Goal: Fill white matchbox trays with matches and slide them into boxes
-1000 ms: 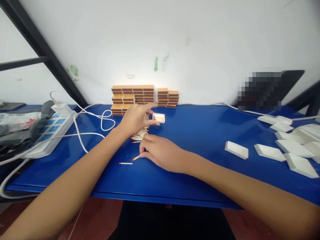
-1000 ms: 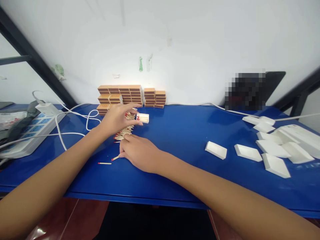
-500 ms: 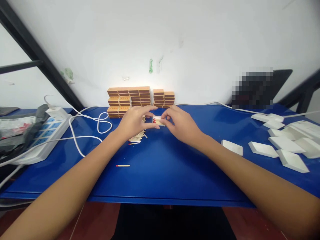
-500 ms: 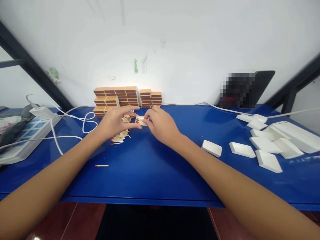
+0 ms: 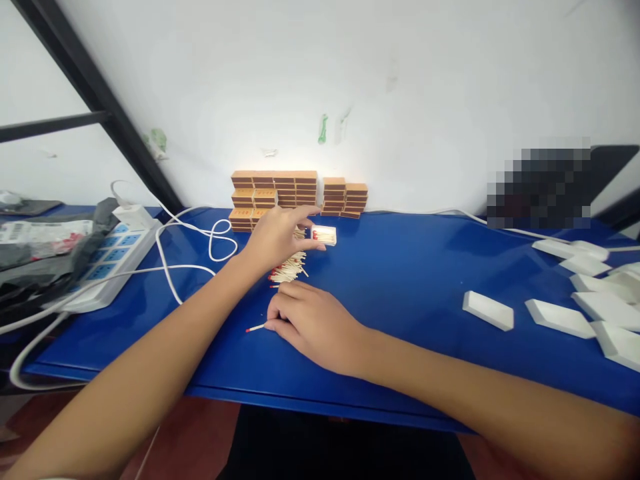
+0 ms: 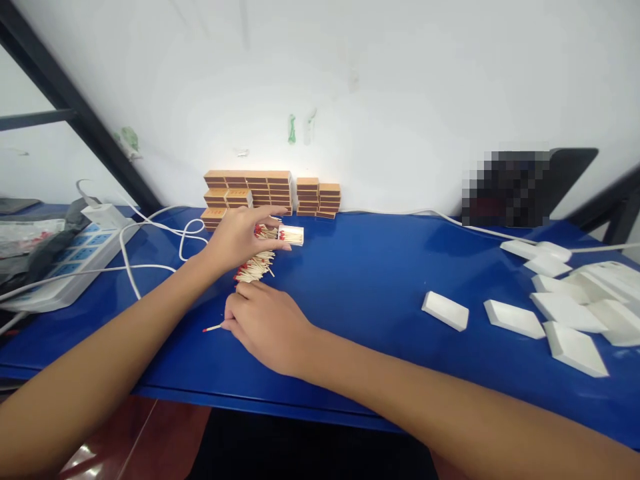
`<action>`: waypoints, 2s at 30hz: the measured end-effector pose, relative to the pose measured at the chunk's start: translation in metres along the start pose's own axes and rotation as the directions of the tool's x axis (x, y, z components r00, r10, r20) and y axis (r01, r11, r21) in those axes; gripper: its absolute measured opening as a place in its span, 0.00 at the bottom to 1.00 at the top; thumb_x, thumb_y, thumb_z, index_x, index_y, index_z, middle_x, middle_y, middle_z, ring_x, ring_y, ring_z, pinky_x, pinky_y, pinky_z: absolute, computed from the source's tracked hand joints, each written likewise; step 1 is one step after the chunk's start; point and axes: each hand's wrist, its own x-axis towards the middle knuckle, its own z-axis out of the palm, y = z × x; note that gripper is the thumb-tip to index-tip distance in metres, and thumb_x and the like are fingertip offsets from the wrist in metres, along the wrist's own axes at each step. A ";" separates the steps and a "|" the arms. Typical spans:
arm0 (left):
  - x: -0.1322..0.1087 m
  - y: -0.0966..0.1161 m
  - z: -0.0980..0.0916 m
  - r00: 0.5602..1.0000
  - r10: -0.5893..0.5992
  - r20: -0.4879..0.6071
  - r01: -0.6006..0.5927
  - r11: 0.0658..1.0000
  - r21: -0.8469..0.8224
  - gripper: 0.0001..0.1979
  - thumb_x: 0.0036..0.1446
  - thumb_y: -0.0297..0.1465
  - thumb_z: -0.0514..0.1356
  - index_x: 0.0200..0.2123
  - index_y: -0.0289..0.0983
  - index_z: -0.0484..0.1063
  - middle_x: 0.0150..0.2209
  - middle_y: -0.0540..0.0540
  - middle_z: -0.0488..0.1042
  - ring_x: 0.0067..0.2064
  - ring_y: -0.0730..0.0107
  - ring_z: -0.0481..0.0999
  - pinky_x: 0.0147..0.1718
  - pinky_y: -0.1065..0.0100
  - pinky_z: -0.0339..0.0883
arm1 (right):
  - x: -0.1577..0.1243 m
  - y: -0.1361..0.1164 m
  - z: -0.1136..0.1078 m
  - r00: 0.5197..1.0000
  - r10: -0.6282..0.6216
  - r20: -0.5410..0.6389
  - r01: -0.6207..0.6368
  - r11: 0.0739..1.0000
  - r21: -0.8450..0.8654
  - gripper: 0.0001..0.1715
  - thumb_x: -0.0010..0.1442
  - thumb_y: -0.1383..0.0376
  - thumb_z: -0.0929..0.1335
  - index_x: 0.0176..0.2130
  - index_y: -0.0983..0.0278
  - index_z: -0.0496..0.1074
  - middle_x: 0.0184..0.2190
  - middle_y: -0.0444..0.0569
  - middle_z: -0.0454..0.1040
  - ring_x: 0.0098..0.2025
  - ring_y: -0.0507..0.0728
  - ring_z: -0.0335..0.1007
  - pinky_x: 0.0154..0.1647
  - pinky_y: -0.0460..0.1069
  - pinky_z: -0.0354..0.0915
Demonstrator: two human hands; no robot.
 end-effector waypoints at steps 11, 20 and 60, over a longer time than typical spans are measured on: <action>-0.001 -0.001 -0.003 1.000 0.006 -0.005 -0.006 1.000 0.007 0.35 0.51 0.42 0.80 0.59 0.40 0.77 0.44 0.44 0.87 0.48 0.54 0.87 0.48 0.59 0.76 | 0.012 0.039 -0.015 0.984 0.085 -0.159 -0.094 0.994 -0.050 0.09 0.72 0.71 0.69 0.37 0.63 0.72 0.40 0.49 0.75 0.43 0.57 0.68 0.43 0.51 0.61; 0.000 0.002 -0.005 1.000 0.006 0.001 -0.006 1.000 -0.009 0.34 0.51 0.41 0.80 0.59 0.40 0.77 0.45 0.45 0.87 0.48 0.54 0.87 0.47 0.59 0.76 | 0.013 0.038 -0.014 0.987 0.094 -0.130 -0.100 0.994 -0.047 0.09 0.72 0.70 0.69 0.36 0.64 0.73 0.40 0.50 0.75 0.43 0.57 0.69 0.44 0.52 0.62; 0.000 0.000 -0.004 1.000 0.008 0.025 -0.008 1.000 0.000 0.33 0.53 0.44 0.78 0.60 0.41 0.77 0.44 0.45 0.87 0.47 0.54 0.87 0.46 0.59 0.76 | 0.009 0.038 -0.014 0.990 0.047 -0.131 -0.061 0.993 -0.106 0.06 0.74 0.68 0.68 0.41 0.64 0.74 0.45 0.51 0.76 0.47 0.59 0.71 0.47 0.53 0.65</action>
